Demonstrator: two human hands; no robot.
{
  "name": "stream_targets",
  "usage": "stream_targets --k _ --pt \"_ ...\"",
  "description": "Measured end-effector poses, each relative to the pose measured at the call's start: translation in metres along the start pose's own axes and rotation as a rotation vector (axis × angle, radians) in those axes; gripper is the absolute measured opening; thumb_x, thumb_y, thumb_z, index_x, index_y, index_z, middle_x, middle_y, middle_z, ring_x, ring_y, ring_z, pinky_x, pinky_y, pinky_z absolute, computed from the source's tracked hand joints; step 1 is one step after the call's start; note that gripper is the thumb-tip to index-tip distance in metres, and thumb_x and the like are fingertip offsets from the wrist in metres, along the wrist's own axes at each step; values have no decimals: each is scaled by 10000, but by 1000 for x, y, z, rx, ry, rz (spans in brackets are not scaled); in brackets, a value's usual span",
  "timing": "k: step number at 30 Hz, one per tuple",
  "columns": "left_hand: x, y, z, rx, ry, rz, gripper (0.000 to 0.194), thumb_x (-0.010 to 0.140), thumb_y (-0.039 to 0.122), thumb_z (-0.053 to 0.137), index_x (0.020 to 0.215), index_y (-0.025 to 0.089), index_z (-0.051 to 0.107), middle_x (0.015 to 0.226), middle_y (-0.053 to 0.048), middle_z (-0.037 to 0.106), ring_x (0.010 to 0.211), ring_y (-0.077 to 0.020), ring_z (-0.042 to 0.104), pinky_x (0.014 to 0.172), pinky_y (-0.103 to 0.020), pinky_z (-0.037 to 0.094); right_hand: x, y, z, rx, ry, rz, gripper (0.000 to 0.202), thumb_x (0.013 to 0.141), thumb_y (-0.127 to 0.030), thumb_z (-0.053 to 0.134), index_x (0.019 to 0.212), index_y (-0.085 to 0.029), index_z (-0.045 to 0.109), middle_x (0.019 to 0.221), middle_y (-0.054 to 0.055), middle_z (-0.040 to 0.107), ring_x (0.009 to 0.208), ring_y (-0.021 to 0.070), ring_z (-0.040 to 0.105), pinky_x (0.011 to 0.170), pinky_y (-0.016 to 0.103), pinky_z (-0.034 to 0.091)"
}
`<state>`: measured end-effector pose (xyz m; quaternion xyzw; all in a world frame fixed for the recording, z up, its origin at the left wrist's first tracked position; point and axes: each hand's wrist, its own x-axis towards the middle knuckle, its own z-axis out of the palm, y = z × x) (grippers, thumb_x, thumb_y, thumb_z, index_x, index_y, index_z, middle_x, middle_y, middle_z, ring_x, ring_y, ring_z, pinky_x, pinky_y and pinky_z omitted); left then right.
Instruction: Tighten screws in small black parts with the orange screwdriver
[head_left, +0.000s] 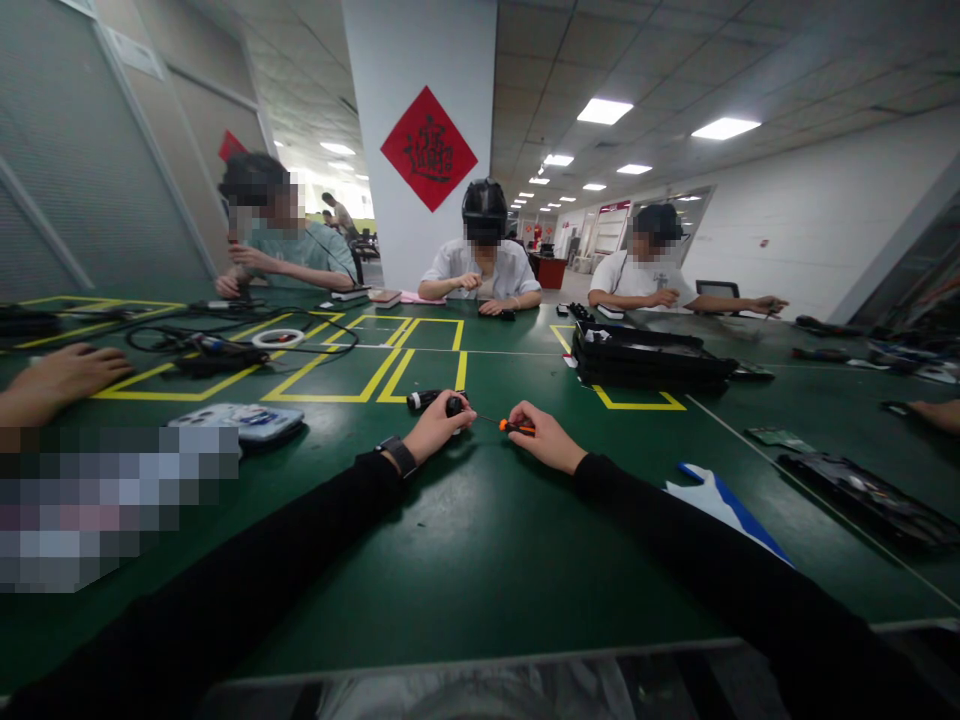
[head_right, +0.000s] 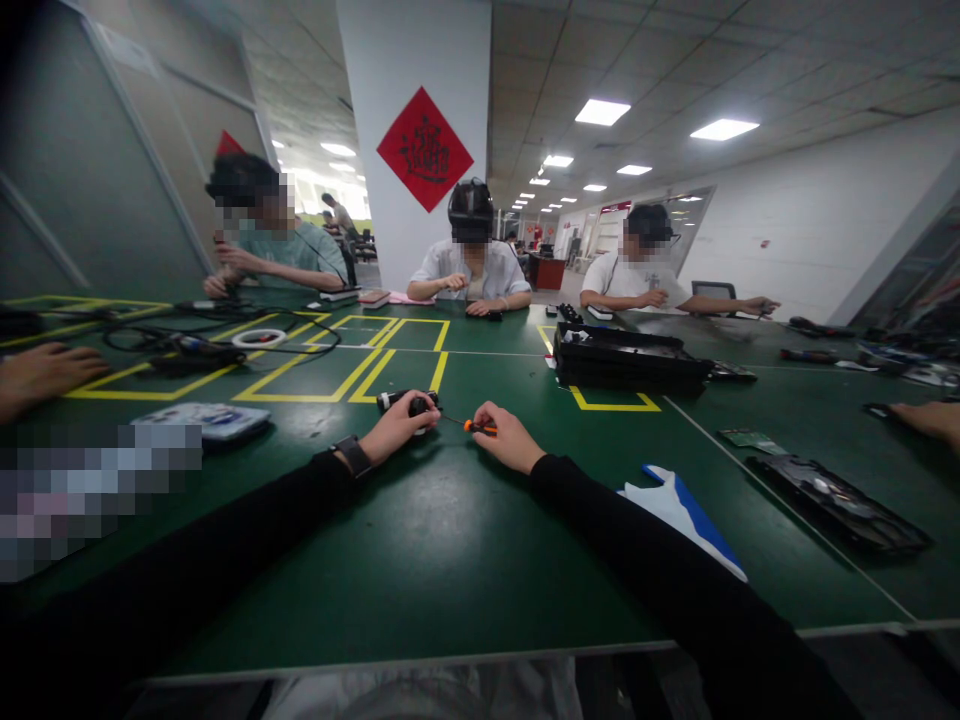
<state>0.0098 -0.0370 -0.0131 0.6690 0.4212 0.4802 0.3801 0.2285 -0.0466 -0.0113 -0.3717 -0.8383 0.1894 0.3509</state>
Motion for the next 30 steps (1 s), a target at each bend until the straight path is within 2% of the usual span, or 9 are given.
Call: stream_targets --k 5,7,11,16,21,24,26,30 --pt "-1 0 0 30 1 11 303 666 387 587 848 163 494 720 10 562 615 -103 519 631 -256 424 0 -2 -1 -38 23 19 171 733 -266 552 869 -174 502 841 7 533 766 124 473 714 263 377" --pt "-1 -1 0 32 4 11 301 666 387 588 844 162 494 727 10 564 620 -102 520 641 -258 425 1 -1 0 -77 45 31 139 783 -286 495 844 -167 535 846 23 539 798 134 467 741 277 367" --pt "0 -2 0 22 0 9 292 672 380 585 845 165 490 728 13 558 616 -98 515 638 -252 421 4 1 0 -129 26 -3 224 845 -253 396 756 -154 576 798 35 549 808 139 464 785 291 345" --pt "1 -4 -1 5 -4 -9 284 682 375 576 854 168 484 701 18 548 612 -100 517 619 -247 419 2 1 0 -119 43 -14 109 785 -246 494 807 -161 559 837 32 544 814 142 464 752 275 360" --pt "0 -2 -1 34 -21 23 256 685 356 568 847 171 495 704 20 543 607 -99 504 597 -236 410 0 1 1 -70 50 41 188 707 -266 587 850 -172 508 852 11 538 750 124 471 685 247 376" --pt "0 0 -1 62 -38 70 236 686 352 566 827 171 510 699 23 538 607 -96 489 590 -228 401 1 1 1 -40 45 40 151 793 -298 487 868 -172 523 849 15 549 780 127 480 706 254 374" --pt "0 1 -1 75 -38 78 229 683 349 568 816 170 516 706 21 539 616 -97 488 594 -227 400 2 1 0 -53 34 21 195 846 -291 399 848 -169 551 844 25 558 806 131 481 741 269 365" --pt "0 1 -2 75 -39 60 234 683 352 569 817 169 511 722 17 543 611 -98 490 583 -229 404 4 1 -2 -117 -4 -40 226 845 -261 409 748 -155 583 808 39 565 805 139 480 778 289 352"
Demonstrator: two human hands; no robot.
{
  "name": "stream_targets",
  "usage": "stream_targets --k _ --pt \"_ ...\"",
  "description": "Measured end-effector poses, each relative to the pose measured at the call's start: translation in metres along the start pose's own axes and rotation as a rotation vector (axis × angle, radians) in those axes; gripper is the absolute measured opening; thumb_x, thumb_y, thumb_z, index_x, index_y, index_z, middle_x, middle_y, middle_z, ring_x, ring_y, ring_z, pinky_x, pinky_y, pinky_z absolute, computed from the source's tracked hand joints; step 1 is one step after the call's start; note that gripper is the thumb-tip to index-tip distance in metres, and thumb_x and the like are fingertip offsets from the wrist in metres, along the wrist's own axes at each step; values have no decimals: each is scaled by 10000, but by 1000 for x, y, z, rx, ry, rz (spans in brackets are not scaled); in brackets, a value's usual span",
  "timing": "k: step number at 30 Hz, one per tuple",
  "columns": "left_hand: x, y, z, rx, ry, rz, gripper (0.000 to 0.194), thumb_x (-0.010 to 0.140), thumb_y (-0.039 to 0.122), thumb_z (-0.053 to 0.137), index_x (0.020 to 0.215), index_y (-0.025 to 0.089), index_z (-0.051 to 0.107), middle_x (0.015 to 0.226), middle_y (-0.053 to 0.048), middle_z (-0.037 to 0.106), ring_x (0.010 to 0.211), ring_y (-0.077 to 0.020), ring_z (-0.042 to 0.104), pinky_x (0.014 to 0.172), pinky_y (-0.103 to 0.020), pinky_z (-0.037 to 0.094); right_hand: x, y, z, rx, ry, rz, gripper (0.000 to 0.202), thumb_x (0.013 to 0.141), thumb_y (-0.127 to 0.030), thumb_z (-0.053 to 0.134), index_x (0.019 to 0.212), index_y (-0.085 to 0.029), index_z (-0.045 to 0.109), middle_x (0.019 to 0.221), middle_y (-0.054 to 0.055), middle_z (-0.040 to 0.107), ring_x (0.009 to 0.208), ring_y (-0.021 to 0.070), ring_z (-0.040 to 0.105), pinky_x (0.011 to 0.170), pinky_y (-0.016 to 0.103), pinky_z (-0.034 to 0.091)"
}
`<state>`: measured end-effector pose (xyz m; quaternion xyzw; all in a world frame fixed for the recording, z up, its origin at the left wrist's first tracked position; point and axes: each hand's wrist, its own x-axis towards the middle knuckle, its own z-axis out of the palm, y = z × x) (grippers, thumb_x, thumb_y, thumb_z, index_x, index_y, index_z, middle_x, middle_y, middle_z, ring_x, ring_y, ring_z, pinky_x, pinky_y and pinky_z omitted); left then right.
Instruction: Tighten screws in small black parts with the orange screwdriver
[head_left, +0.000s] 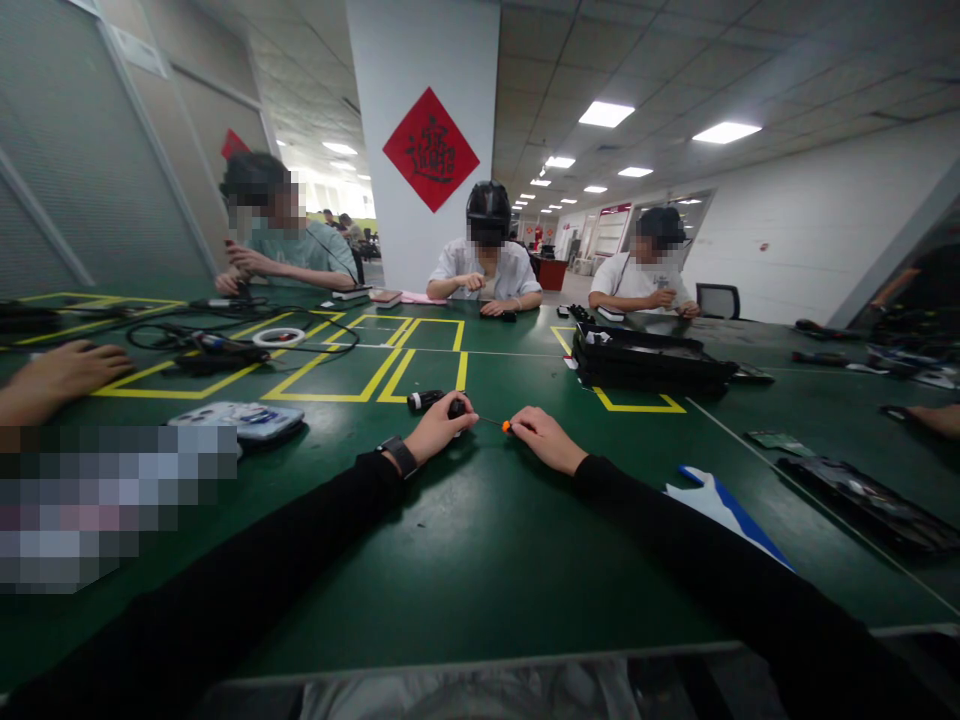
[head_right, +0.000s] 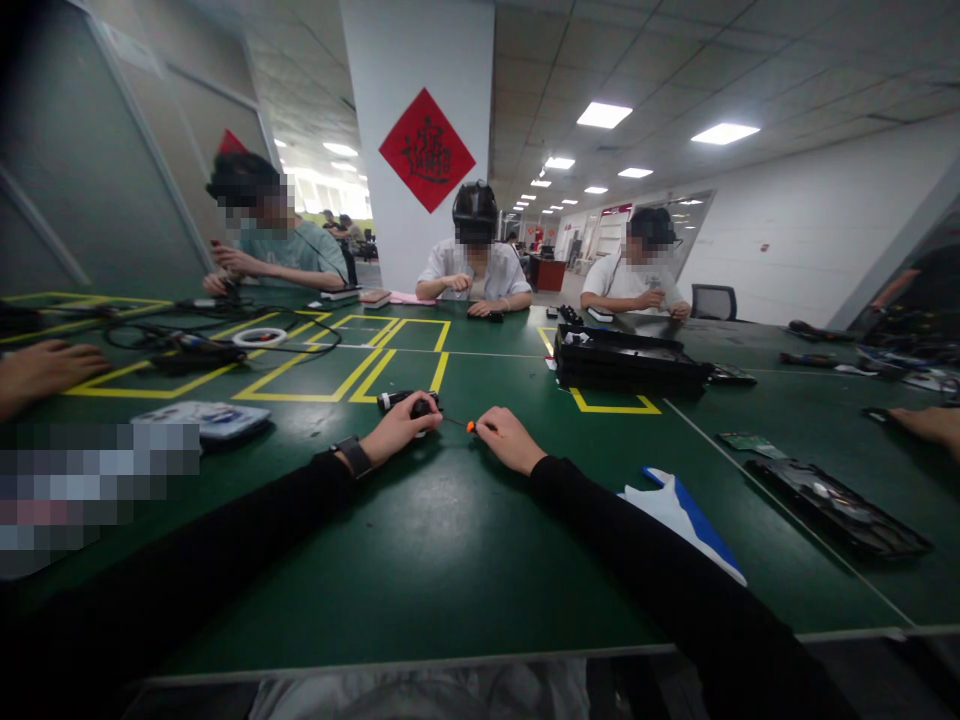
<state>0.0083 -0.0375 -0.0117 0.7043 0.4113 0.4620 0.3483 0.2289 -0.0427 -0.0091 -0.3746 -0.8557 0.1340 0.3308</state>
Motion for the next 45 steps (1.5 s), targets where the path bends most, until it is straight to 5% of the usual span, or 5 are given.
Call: stream_targets --k 10,15,19,31,45 --pt "2 -5 -1 60 14 38 251 641 308 614 820 167 510 807 -6 576 708 -121 526 647 -256 429 -5 -2 3 250 -29 32 206 744 -263 558 906 -165 476 823 5 557 732 111 522 700 252 410" --pt "2 -6 0 -10 -33 16 201 676 258 561 843 173 489 863 -21 583 697 -121 531 566 -233 423 -1 -3 2 71 13 39 174 819 -297 453 800 -159 557 815 31 562 780 130 496 738 275 380" --pt "2 -7 0 -96 -58 0 206 671 215 561 846 173 461 914 -32 603 774 -127 550 650 -251 435 -1 -3 1 -2 -2 -8 227 839 -268 416 728 -155 579 787 35 564 788 132 488 768 285 365" --pt "1 -3 0 -95 -36 -10 199 671 227 562 836 171 466 891 -35 624 857 -150 564 798 -318 417 -6 -10 1 202 39 42 205 722 -296 575 856 -177 475 764 -3 571 700 112 538 691 264 429" --pt "1 -1 0 -111 -20 -68 238 645 253 592 847 165 502 860 -26 615 798 -142 559 717 -288 442 -7 -11 0 194 35 43 203 723 -297 569 851 -173 472 754 -4 580 689 113 552 689 270 437"
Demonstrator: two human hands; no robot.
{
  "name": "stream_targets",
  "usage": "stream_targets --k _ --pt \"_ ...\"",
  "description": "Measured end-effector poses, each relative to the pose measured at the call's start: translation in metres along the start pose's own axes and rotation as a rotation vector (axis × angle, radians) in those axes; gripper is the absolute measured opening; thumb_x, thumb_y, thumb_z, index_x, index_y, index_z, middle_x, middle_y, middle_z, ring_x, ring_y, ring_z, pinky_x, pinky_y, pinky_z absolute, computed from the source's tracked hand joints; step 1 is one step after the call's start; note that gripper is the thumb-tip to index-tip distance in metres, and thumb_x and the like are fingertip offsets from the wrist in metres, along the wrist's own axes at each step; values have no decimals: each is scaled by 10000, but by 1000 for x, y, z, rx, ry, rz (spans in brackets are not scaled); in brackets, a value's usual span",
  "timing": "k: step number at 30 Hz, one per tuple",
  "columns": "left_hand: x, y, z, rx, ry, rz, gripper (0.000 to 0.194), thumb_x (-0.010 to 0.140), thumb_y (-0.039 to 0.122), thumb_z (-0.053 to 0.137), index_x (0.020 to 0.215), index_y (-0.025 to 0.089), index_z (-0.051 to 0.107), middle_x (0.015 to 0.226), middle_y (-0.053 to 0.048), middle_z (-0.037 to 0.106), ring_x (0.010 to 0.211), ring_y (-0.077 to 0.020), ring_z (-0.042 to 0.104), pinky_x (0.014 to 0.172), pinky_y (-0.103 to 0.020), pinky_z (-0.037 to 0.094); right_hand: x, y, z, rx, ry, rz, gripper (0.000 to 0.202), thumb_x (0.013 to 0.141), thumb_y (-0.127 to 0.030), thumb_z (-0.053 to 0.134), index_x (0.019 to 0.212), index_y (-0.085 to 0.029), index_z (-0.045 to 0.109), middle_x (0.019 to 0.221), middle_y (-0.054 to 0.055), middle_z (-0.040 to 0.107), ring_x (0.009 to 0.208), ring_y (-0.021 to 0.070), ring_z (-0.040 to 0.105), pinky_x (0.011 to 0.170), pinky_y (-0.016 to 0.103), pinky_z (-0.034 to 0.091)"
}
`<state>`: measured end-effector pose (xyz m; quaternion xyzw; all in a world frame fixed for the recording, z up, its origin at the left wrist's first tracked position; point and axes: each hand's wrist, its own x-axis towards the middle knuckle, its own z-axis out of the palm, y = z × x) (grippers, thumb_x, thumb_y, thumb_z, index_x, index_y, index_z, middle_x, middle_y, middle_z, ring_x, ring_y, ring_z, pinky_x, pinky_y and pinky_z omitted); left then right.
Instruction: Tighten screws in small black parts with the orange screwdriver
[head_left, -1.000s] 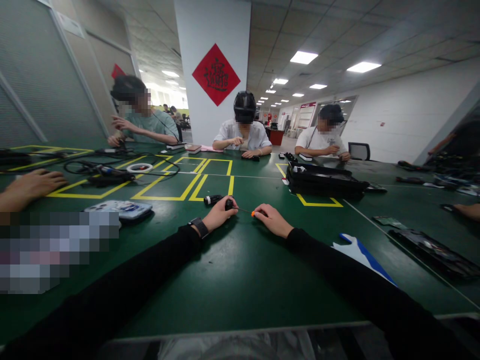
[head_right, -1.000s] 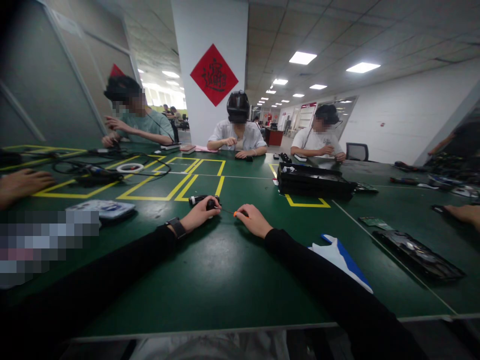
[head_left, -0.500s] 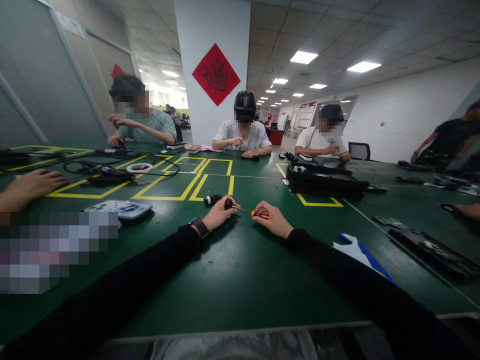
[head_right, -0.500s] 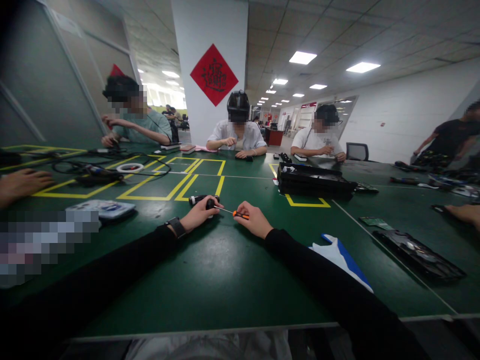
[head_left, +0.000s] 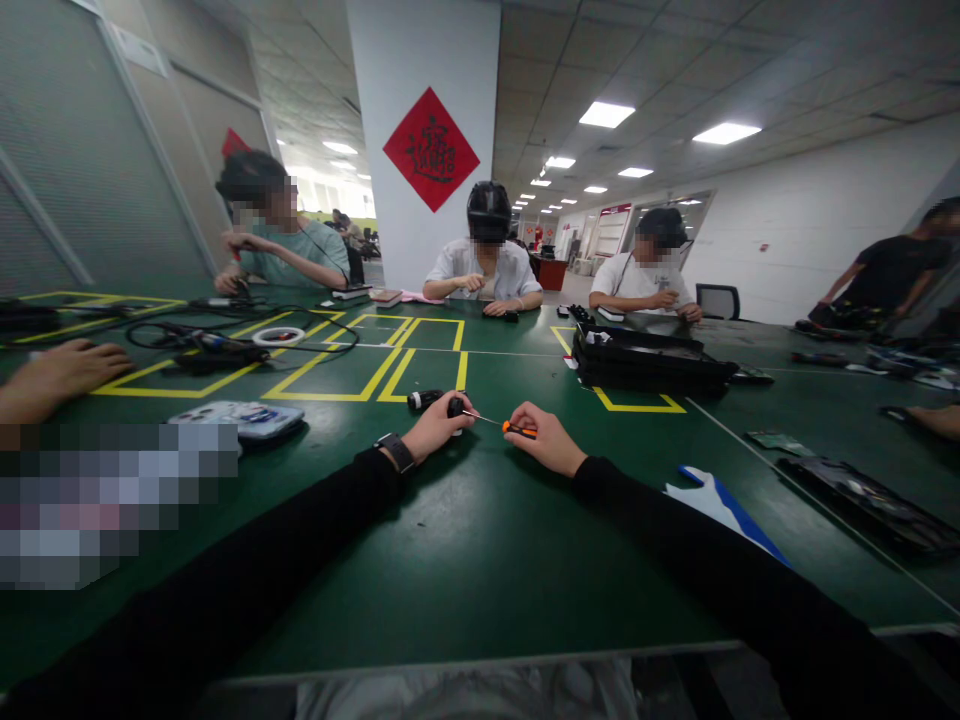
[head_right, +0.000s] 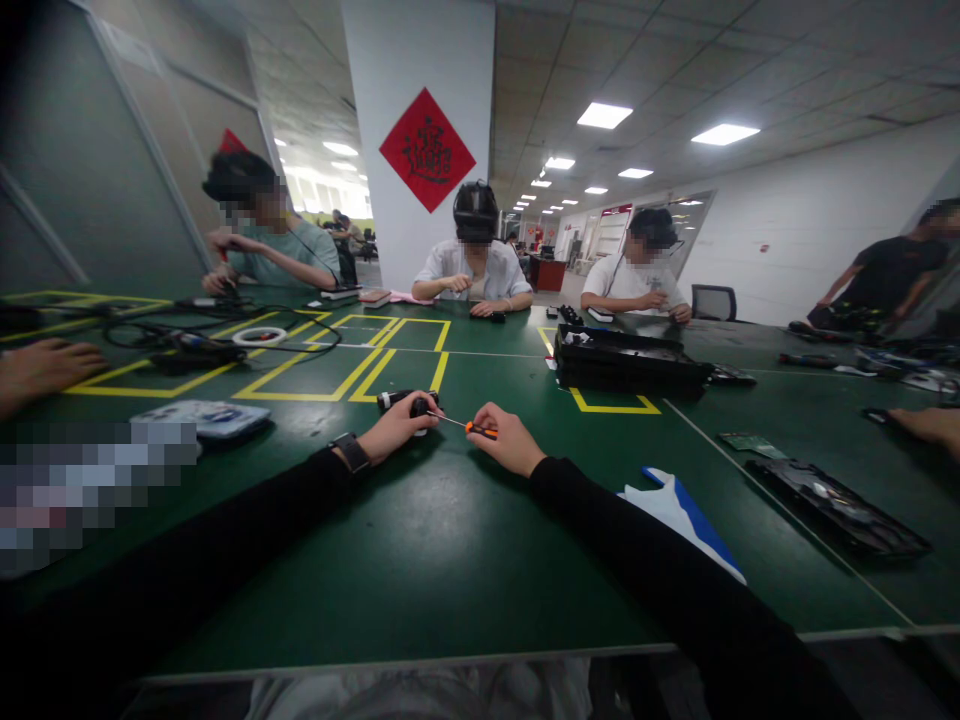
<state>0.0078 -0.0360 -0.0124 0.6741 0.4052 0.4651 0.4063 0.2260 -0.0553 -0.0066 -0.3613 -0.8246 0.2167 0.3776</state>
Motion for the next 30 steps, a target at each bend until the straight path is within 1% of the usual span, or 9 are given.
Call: stream_targets --k 8,12,18,22,25,27,30 --pt "0 0 -1 -3 5 -1 248 642 258 595 854 165 506 862 -27 612 795 -149 560 712 -298 443 -1 -5 -2 -10 0 8 191 723 -284 563 849 -173 473 750 -3 581 680 114 550 682 269 437" --pt "-1 1 0 14 0 7 244 641 251 594 851 164 506 858 -26 610 803 -149 558 720 -296 444 0 -3 -1 3 3 2 189 723 -281 564 853 -176 474 748 -7 579 688 113 553 697 270 437" --pt "-1 1 1 45 13 4 248 635 254 591 851 164 507 858 -23 608 772 -140 554 668 -271 448 0 0 0 -26 -20 25 203 716 -274 569 874 -167 500 782 7 580 700 118 539 690 268 427" --pt "-1 1 0 49 4 26 257 623 247 604 847 168 506 841 -19 610 767 -141 562 678 -274 447 0 -2 -1 -96 -53 -17 144 754 -204 500 880 -157 550 840 30 566 756 128 519 713 266 406" --pt "-1 2 -1 59 10 50 274 603 243 626 839 167 508 823 -15 607 757 -139 563 706 -287 445 0 -3 -2 -105 -38 -44 185 765 -140 445 905 -160 564 868 36 555 788 131 506 742 272 393" --pt "-1 3 -1 68 19 61 284 600 263 639 832 165 509 812 -15 603 756 -140 559 713 -291 443 0 -3 -3 -92 -30 -52 208 747 -122 456 920 -162 564 876 36 548 798 133 501 750 273 392" --pt "-2 4 0 87 48 43 304 607 337 642 819 162 513 798 -16 594 722 -133 543 661 -273 443 0 -2 -3 -65 -19 -62 232 711 -116 505 932 -164 559 875 34 539 799 134 498 740 269 399"
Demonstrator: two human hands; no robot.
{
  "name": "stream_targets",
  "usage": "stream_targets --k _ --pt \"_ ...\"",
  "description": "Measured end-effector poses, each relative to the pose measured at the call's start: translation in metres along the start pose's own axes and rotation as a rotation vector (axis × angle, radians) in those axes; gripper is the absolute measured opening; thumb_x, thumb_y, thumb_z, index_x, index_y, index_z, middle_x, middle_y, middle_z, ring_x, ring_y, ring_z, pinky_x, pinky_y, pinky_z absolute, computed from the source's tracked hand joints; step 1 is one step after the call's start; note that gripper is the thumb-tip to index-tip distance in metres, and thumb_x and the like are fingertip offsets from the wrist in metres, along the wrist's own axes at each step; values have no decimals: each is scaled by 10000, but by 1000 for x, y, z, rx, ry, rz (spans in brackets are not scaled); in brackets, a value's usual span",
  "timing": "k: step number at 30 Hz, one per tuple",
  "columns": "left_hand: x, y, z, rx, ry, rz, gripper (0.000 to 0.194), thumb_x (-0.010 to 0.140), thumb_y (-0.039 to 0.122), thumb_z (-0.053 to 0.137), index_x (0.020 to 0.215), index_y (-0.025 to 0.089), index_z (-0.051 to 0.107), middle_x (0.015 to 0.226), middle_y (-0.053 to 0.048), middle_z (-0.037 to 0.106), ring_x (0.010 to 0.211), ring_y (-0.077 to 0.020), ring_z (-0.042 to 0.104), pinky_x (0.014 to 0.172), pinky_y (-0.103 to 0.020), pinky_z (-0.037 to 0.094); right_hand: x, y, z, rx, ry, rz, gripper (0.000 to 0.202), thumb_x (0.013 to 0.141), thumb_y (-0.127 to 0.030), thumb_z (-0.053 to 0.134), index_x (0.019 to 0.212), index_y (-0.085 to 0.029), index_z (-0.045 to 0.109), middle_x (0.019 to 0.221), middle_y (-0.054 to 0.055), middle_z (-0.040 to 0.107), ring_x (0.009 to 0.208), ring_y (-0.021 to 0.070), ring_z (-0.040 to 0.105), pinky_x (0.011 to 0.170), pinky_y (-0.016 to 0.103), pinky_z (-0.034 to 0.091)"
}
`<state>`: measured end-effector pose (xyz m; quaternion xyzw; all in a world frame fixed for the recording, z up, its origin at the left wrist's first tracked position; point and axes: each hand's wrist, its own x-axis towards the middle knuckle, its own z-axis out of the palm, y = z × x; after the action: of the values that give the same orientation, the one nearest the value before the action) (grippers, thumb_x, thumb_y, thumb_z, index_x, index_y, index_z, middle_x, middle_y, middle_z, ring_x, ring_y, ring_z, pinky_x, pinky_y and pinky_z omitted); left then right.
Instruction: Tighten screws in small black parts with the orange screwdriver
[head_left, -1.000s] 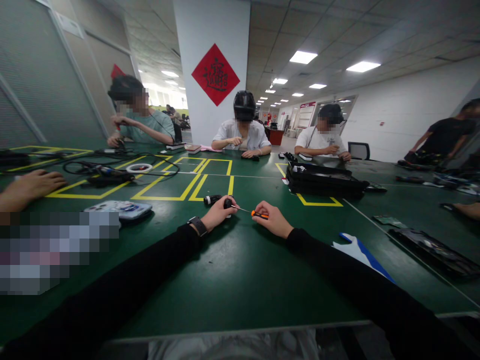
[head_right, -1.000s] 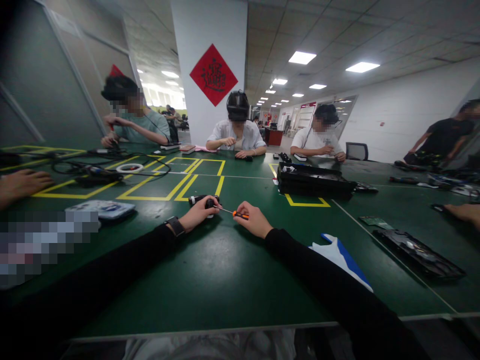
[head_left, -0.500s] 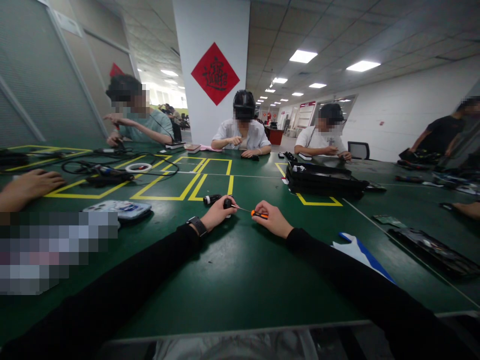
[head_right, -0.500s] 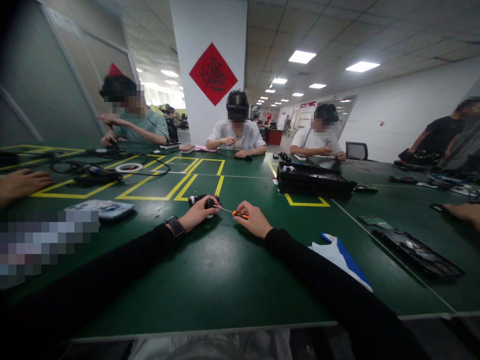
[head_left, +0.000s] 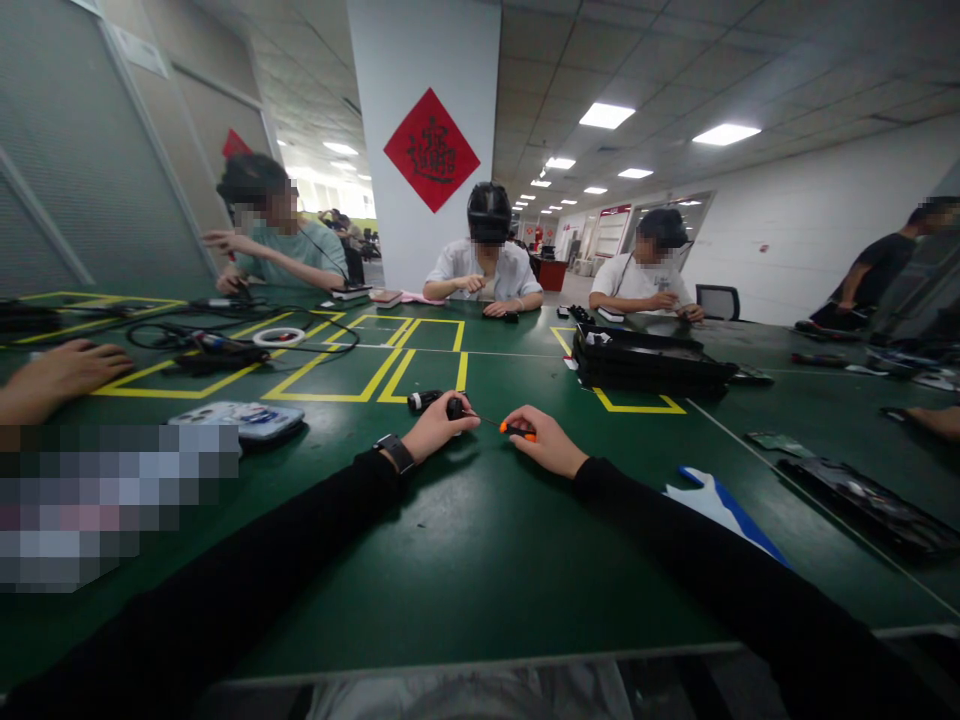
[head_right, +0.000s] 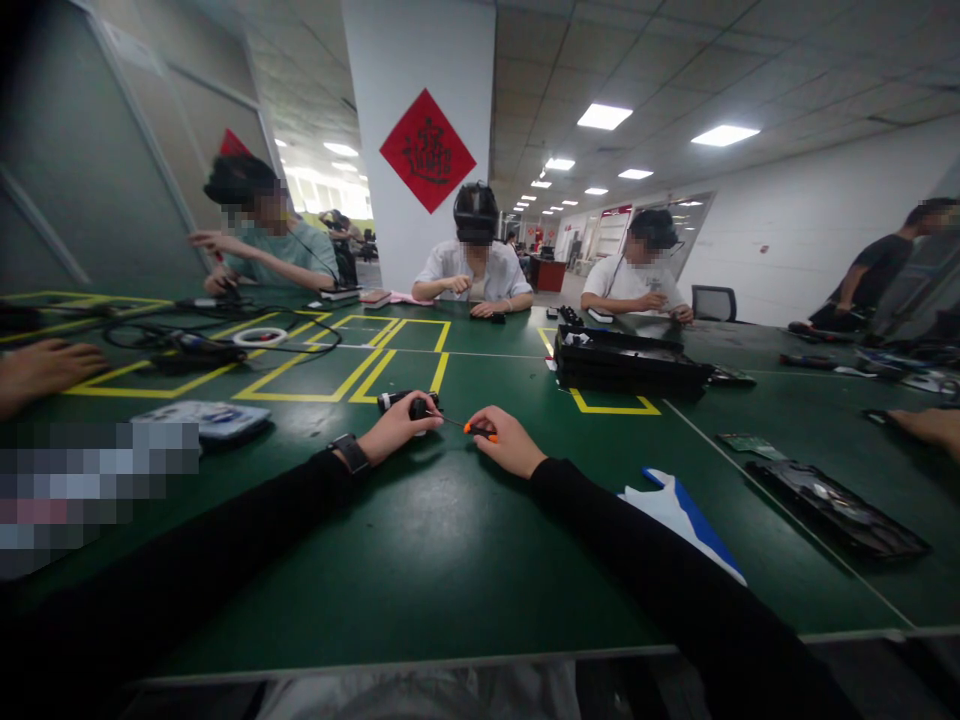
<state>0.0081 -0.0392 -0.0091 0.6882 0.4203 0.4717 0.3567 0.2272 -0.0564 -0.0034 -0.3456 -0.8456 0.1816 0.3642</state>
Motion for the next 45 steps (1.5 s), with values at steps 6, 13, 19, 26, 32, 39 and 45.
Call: stream_targets --k 6,13,19,26,32,39,45 --pt "0 -2 1 25 20 -7 311 640 412 609 812 166 525 778 -3 576 673 -114 522 599 -239 426 1 3 1 -18 20 10 227 719 -193 563 944 -172 554 886 34 540 822 142 492 759 282 394" --pt "0 0 1 1 20 -11 298 640 401 612 801 167 521 768 2 575 674 -112 518 626 -242 419 4 9 2 -140 13 15 152 811 -198 450 781 -163 595 821 41 557 828 153 472 797 310 352" --pt "0 0 1 -16 32 -22 292 651 417 597 790 170 528 657 24 550 616 -106 510 628 -247 408 1 7 1 -143 42 11 150 724 -218 571 863 -170 539 876 31 540 819 151 467 743 283 370" --pt "0 -1 2 -10 18 -17 290 669 411 583 812 168 518 674 20 551 629 -104 508 609 -234 402 3 11 3 -171 17 73 168 826 -270 443 820 -170 578 838 31 558 812 143 467 756 283 351" --pt "0 -1 1 -37 3 -24 290 688 424 556 811 166 510 636 26 540 589 -99 501 581 -231 400 3 12 4 -197 10 43 135 808 -246 468 791 -168 577 824 31 551 808 144 462 753 277 344" --pt "-1 1 1 39 7 5 303 660 424 589 793 161 521 662 19 541 609 -103 498 593 -235 405 1 8 2 -191 23 54 187 713 -278 594 857 -180 526 853 16 553 790 146 468 719 264 341" --pt "0 1 1 31 20 -7 284 662 407 581 791 160 528 656 19 546 613 -107 503 611 -243 408 4 13 5 -246 22 118 240 858 -302 382 791 -182 579 815 24 567 803 143 465 760 284 314"
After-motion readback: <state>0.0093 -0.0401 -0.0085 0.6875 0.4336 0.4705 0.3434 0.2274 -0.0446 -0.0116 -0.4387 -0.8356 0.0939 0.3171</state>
